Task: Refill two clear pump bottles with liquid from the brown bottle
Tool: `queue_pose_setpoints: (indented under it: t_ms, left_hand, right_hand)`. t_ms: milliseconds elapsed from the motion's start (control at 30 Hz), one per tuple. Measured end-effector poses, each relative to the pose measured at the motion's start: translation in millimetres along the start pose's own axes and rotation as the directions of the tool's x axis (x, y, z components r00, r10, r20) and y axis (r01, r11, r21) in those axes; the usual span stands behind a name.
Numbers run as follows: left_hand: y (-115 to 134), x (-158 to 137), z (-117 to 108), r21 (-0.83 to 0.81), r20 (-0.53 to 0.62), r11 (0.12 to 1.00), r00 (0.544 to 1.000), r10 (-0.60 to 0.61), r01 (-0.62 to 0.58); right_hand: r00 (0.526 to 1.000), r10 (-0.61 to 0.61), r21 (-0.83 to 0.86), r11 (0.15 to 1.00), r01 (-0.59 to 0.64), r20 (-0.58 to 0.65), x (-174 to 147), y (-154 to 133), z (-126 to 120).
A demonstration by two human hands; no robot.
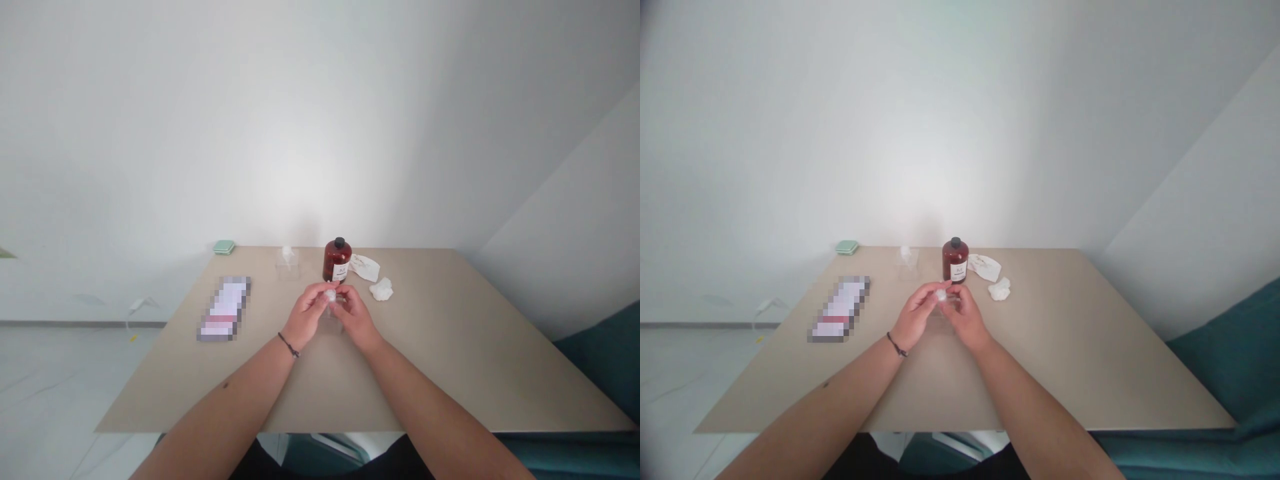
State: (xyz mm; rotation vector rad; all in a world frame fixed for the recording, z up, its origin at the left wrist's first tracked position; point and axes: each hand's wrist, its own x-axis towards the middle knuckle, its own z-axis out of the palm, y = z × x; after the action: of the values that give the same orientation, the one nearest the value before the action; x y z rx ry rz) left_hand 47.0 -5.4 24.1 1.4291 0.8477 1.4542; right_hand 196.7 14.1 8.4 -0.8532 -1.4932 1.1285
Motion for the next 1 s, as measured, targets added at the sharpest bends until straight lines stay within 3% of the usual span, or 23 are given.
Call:
queue_pose_setpoints:
  t_ms: [1000]
  left_hand:
    - [0.3,-0.5,-1.0,0.040,0.006,0.999,1.000,0.013,-0.013]
  right_hand:
    - [1.000,-0.011,-0.047,0.999,0.010,-0.008,-1.3,-1.5,-0.3]
